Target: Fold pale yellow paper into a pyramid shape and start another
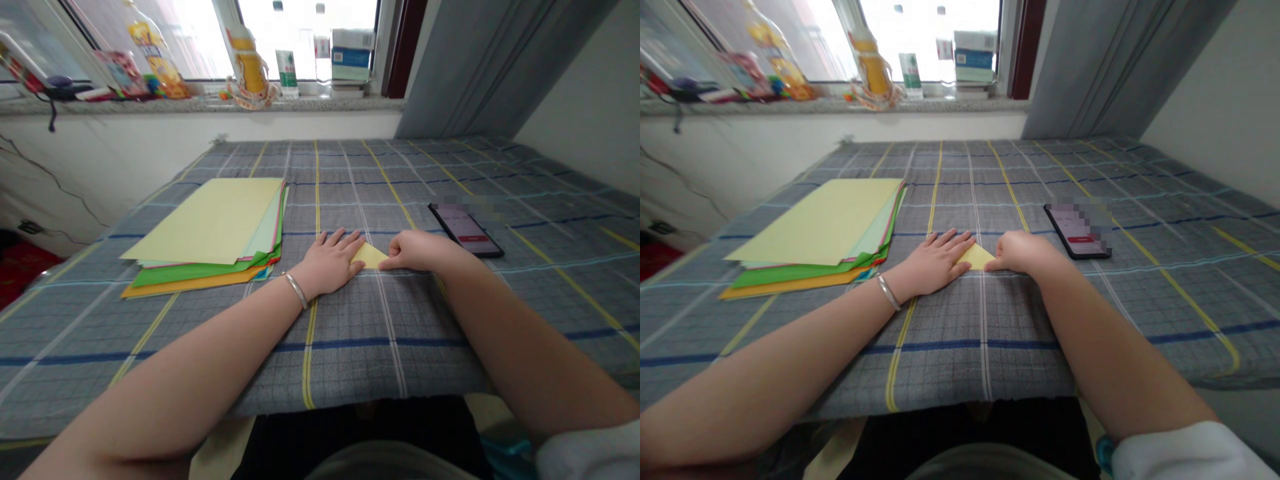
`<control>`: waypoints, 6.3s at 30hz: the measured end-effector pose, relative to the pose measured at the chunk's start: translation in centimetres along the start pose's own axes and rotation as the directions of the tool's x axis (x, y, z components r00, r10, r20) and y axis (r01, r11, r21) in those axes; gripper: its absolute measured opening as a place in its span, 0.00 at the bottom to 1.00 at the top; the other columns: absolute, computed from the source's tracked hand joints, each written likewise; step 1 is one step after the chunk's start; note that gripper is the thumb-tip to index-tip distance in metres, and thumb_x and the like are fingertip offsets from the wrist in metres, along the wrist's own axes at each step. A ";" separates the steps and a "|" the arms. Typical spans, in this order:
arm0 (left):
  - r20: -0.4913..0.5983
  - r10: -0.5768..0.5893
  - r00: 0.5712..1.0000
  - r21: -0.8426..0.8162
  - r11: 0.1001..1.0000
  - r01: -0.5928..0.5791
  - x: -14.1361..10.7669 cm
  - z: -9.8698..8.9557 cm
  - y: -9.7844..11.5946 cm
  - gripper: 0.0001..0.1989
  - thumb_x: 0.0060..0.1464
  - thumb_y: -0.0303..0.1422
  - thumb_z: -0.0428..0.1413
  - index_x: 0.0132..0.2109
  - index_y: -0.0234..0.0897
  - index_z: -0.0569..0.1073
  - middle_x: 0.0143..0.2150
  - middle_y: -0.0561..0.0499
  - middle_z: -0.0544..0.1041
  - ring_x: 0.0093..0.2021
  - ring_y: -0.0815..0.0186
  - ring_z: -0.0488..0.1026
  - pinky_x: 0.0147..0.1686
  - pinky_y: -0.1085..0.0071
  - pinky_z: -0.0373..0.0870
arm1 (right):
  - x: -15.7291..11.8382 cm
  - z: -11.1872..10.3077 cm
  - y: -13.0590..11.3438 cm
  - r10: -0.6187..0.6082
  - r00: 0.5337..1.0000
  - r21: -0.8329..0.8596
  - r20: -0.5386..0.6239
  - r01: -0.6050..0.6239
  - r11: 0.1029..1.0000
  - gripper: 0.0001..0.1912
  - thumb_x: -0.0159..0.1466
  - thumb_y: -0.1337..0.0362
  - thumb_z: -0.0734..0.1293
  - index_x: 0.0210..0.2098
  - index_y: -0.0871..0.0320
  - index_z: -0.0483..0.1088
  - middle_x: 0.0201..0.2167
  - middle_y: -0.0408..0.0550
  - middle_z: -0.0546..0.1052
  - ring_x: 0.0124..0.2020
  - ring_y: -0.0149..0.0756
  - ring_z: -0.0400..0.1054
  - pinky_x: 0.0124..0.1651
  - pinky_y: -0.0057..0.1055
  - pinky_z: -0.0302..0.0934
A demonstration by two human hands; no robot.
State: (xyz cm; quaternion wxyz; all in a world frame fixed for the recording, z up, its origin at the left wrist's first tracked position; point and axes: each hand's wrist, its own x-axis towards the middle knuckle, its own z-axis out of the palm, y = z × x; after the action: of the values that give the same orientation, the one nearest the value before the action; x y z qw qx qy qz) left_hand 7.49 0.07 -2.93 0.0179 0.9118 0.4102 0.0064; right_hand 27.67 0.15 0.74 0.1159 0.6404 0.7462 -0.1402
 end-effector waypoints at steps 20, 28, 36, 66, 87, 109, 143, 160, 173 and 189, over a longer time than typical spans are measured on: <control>-0.014 -0.003 1.000 0.009 1.000 0.003 0.0 0.2 0.0 0.30 0.67 0.44 0.39 0.71 0.37 0.50 0.72 0.51 0.49 0.71 0.52 0.47 0.67 0.50 0.47 | -0.7 -0.4 1.2 0.045 0.997 0.060 0.069 -0.049 0.997 0.12 0.56 0.53 0.69 0.25 0.55 0.73 0.26 0.46 0.78 0.27 0.36 0.68 0.26 0.32 0.51; -0.023 0.001 1.000 -0.001 1.000 -0.001 0.1 0.3 -0.2 0.30 0.67 0.45 0.39 0.70 0.37 0.50 0.72 0.51 0.49 0.71 0.51 0.46 0.67 0.49 0.47 | -0.6 -0.2 1.9 0.038 0.997 0.075 0.067 -0.043 0.996 0.09 0.55 0.55 0.69 0.24 0.54 0.72 0.25 0.45 0.77 0.27 0.36 0.68 0.27 0.32 0.52; -0.002 -0.009 1.000 -0.015 1.000 0.009 0.1 0.2 -0.1 0.30 0.67 0.45 0.39 0.71 0.38 0.50 0.73 0.50 0.49 0.71 0.52 0.45 0.67 0.51 0.46 | -0.7 -0.1 3.2 -0.020 0.996 0.172 0.090 0.004 0.985 0.03 0.54 0.62 0.68 0.27 0.55 0.70 0.24 0.44 0.75 0.25 0.34 0.65 0.25 0.30 0.52; 0.091 -0.090 0.992 -0.115 0.988 0.100 -1.4 -2.0 -4.2 0.27 0.60 0.39 0.54 0.65 0.52 0.61 0.70 0.50 0.56 0.70 0.47 0.48 0.61 0.30 0.41 | 0.6 1.5 0.1 -0.259 0.958 0.398 -0.124 0.287 0.871 0.05 0.55 0.62 0.69 0.31 0.56 0.73 0.27 0.42 0.74 0.27 0.31 0.65 0.28 0.28 0.53; -0.194 0.240 0.951 0.080 0.970 -0.228 -1.2 -0.9 -1.1 0.17 0.64 0.35 0.48 0.58 0.42 0.71 0.60 0.48 0.72 0.57 0.58 0.70 0.62 0.53 0.55 | 0.5 1.6 0.4 -0.516 0.778 0.033 -0.359 0.563 0.826 0.05 0.54 0.65 0.66 0.32 0.55 0.71 0.34 0.47 0.74 0.39 0.38 0.67 0.41 0.31 0.57; -0.587 0.079 0.806 0.024 0.996 -0.080 -0.8 -1.1 -1.5 0.13 0.65 0.39 0.49 0.39 0.41 0.76 0.40 0.51 0.80 0.41 0.63 0.72 0.43 0.65 0.63 | -0.1 1.9 -2.1 -0.294 0.621 0.102 -0.726 0.520 0.848 0.01 0.60 0.66 0.65 0.31 0.55 0.69 0.34 0.44 0.75 0.37 0.34 0.68 0.38 0.30 0.56; -0.701 0.065 0.710 -0.005 0.995 -0.096 -1.0 -1.9 -4.0 0.08 0.61 0.34 0.54 0.34 0.37 0.74 0.33 0.51 0.77 0.36 0.64 0.71 0.38 0.67 0.66 | 1.5 1.8 1.3 -0.163 0.589 0.273 -0.792 0.580 0.768 0.03 0.55 0.67 0.68 0.26 0.55 0.69 0.28 0.43 0.75 0.30 0.34 0.69 0.33 0.33 0.63; -0.718 0.177 0.673 0.097 0.983 -0.155 -0.7 -1.0 -2.4 0.08 0.62 0.35 0.53 0.35 0.39 0.72 0.35 0.53 0.78 0.36 0.65 0.71 0.38 0.68 0.63 | 0.7 2.0 -1.1 -0.432 0.396 -0.139 -0.810 0.586 0.798 0.07 0.62 0.58 0.69 0.32 0.53 0.70 0.34 0.46 0.77 0.40 0.41 0.68 0.45 0.39 0.59; -0.648 0.228 0.726 0.158 0.974 -0.165 -0.9 -1.3 -2.3 0.10 0.63 0.37 0.52 0.34 0.40 0.72 0.34 0.52 0.77 0.37 0.64 0.70 0.42 0.65 0.62 | 0.7 2.2 -1.1 -0.448 0.411 -0.167 -0.794 0.561 0.811 0.08 0.64 0.58 0.66 0.29 0.53 0.69 0.33 0.46 0.76 0.39 0.40 0.66 0.42 0.37 0.57; -0.649 0.103 0.753 0.061 0.995 -0.084 -1.1 -1.9 -3.5 0.08 0.59 0.37 0.57 0.34 0.40 0.73 0.33 0.53 0.78 0.36 0.62 0.71 0.42 0.65 0.62 | 0.9 1.6 0.9 -0.330 0.493 -0.023 -0.805 0.530 0.848 0.06 0.62 0.64 0.67 0.28 0.53 0.67 0.33 0.46 0.76 0.39 0.41 0.66 0.42 0.37 0.58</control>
State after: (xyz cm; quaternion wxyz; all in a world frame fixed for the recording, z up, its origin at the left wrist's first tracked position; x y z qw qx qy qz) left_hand 4.07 1.67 -1.22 -0.1391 0.8722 0.3449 0.3179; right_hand 28.41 0.52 -1.12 -0.3353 0.4356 0.8342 0.0450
